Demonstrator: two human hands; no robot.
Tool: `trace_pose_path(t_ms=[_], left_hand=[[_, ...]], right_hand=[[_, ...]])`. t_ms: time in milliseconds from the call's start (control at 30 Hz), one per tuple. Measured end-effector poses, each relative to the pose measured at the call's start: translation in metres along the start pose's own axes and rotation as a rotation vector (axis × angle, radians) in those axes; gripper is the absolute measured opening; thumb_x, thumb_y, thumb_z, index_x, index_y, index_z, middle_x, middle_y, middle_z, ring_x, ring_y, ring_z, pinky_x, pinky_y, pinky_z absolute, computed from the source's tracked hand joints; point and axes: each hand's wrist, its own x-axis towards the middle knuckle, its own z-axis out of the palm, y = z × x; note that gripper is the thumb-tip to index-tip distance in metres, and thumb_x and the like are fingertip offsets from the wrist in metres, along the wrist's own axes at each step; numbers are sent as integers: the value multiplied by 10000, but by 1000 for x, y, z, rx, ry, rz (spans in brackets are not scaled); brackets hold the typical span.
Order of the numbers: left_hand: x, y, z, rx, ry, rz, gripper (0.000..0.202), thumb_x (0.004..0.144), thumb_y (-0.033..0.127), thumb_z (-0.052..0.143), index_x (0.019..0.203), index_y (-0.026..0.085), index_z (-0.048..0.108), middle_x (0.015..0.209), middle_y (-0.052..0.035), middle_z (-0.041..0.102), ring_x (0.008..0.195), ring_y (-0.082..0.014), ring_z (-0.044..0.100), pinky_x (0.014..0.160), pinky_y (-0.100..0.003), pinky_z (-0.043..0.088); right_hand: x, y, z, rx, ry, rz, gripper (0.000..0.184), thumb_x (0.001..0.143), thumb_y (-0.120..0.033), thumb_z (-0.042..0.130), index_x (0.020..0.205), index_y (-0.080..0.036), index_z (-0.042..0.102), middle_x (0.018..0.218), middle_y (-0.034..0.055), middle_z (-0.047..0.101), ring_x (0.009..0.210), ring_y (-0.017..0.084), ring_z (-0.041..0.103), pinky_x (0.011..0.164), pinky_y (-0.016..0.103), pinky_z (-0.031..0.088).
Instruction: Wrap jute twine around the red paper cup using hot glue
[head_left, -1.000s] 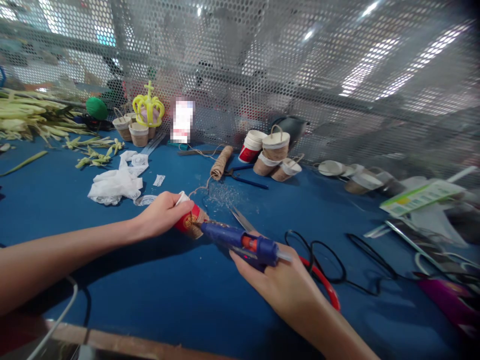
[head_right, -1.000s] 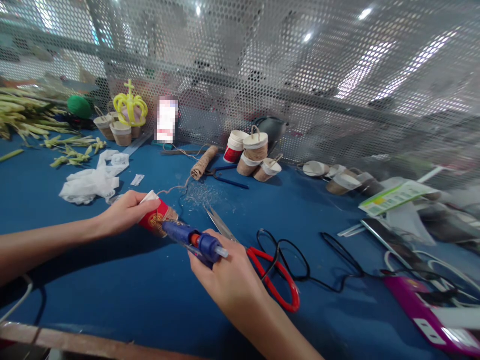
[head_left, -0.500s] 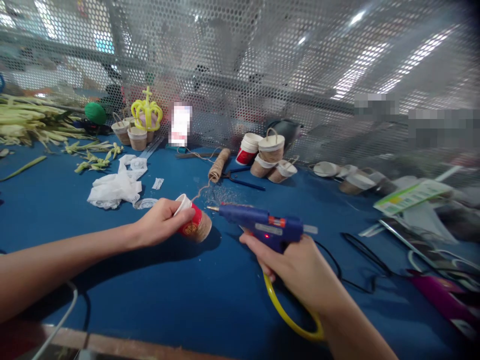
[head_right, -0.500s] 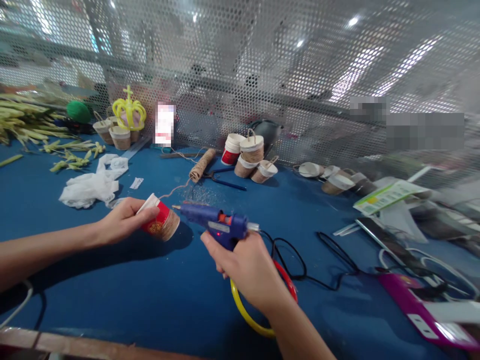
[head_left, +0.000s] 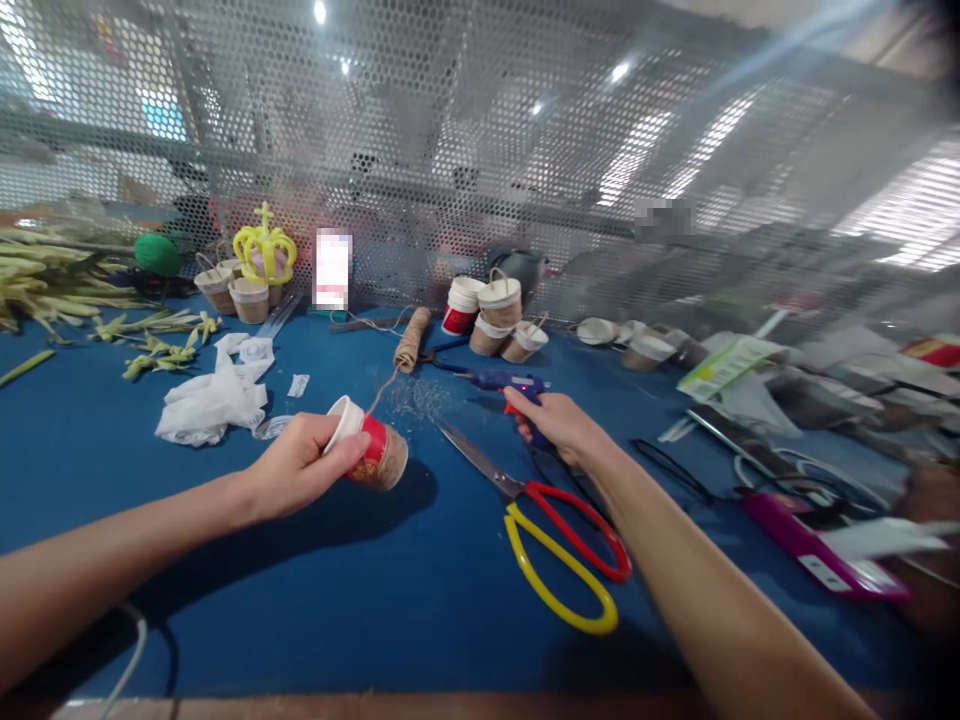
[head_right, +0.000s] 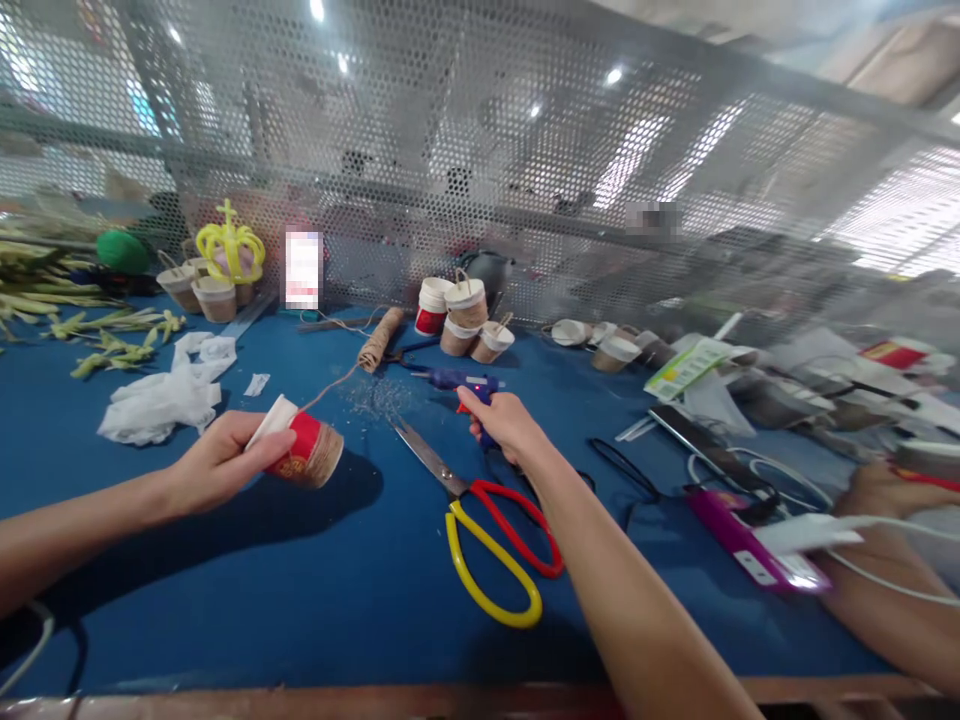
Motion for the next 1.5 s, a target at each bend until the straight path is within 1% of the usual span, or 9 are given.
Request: trace_pose_path(t_ms=[133,300,467,567,700,867,967,1133,1500], left_hand=[[-1,1,1,122,15,64,352,795,335,349,495,151,363,513,39,290,481,-72,257,436,-206,229],[-2,3,2,119,8,115,339,810,297,342,506,149,361,515,48,298,483,-64,259,442,-189,241],[-4,10,4,107,-28,150,325,826,270,342,535,141,409,519,47,356,490,-65,286,459,-183,257],[-6,13,6,118,-70,194,313,827,251,335,555,137,440,527,39,384,505,-73,311,485,-190,271],[-6,11,6,88,-130,133,331,822,288,346,544,137,442,522,41,361,499,-74,306,484,-199,258],[0,8,7,-213,-111,-257,392,786,453,385,607,123,499,517,50,349,473,-66,277,441,-189,220],[3,9,8,-344,-88,-375,405,752,485,429,676,106,549,524,44,396,467,-64,308,448,-185,231],[4,13,11,-441,-100,-421,409,727,489,462,639,104,567,497,42,424,447,-59,334,450,-178,247],[3,14,13,-490,-97,-495,349,703,442,511,610,107,549,499,32,465,440,-65,378,451,-185,290]], right_hand=[[12,6,3,-137,18,48,348,723,-428,532,507,-163,469,409,25,485,422,132,491,449,264,386],[-1,-19,6,-245,62,-49,300,720,-308,577,469,-160,505,599,132,592,793,272,561,640,330,392],[-46,-59,45,-122,-278,-198,361,791,-466,435,754,-194,669,842,63,663,752,175,580,687,289,423],[-65,-74,73,237,-570,-270,385,817,-449,395,786,-168,657,863,54,655,752,135,571,709,268,427],[-72,-80,82,552,-439,-306,154,688,-306,616,676,-152,620,698,7,618,668,101,531,698,247,403],[-77,-76,60,575,-287,-383,146,709,-296,598,663,-157,606,678,-3,592,617,85,489,624,226,386],[-79,-72,53,545,-203,-406,161,726,-308,583,669,-159,602,676,2,590,606,89,488,618,234,391],[-77,-67,55,448,-124,-446,172,738,-315,567,661,-163,591,661,8,598,605,102,506,622,240,402],[-81,-63,54,340,-99,-455,217,754,-365,540,673,-165,568,639,-6,575,565,98,484,562,229,389]])
